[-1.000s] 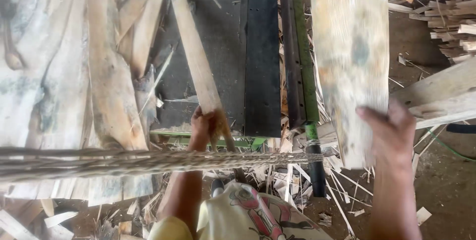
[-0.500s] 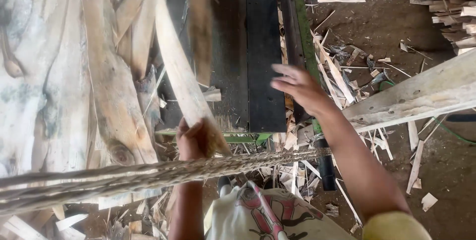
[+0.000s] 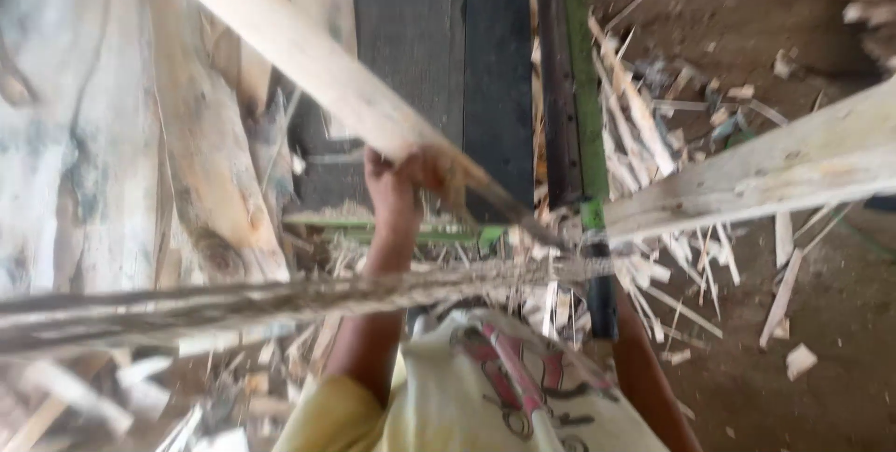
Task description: Cutting wood planks into thin strips using a lever-operated manual cutting machine.
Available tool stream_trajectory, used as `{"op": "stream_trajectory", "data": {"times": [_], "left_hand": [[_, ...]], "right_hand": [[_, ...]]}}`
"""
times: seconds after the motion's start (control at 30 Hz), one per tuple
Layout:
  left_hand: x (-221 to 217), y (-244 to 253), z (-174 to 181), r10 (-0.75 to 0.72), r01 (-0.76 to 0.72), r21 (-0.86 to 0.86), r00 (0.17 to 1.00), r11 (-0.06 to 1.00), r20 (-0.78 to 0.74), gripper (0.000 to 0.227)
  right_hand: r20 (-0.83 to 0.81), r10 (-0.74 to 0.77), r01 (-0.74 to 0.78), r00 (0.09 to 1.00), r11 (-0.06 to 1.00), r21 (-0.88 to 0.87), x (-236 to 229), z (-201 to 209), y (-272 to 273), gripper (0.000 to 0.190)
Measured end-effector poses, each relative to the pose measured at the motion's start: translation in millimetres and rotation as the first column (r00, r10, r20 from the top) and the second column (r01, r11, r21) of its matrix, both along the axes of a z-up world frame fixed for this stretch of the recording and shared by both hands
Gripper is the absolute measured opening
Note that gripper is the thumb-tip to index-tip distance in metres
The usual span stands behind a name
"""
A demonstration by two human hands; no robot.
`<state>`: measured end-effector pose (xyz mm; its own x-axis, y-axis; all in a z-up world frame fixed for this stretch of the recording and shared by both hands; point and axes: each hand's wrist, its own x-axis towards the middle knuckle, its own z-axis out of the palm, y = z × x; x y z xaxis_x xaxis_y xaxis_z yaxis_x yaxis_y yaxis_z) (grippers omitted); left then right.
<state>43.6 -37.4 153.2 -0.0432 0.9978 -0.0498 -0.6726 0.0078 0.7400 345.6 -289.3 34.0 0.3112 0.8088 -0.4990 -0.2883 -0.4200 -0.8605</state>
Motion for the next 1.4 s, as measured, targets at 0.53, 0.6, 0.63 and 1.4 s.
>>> {"op": "stream_trajectory", "data": {"times": [0.53,0.6,0.63,1.4], "left_hand": [[-22,30,-138,-0.101,0.029,-0.64,0.992,0.768,-0.076,0.044],[-53,56,-176,-0.098,-0.052,-0.658,0.977,0.751,-0.189,0.041],[-60,59,-152,-0.108,-0.044,-0.665,0.976,0.746,-0.186,0.041],[100,50,-161,0.092,-0.211,-0.659,0.973,0.722,-0.21,0.029]], "right_hand": [[-0.953,0.19,0.126,0.236,0.967,0.224,15,-45,-54,0.076],[-0.975,0.197,0.137,0.107,0.968,0.211,16,-31,-52,0.075],[-0.976,0.188,0.145,0.11,0.969,0.203,1,15,-48,0.075],[0.339,0.093,-0.016,0.936,0.975,-0.221,-68,121,-1,0.052]]}}
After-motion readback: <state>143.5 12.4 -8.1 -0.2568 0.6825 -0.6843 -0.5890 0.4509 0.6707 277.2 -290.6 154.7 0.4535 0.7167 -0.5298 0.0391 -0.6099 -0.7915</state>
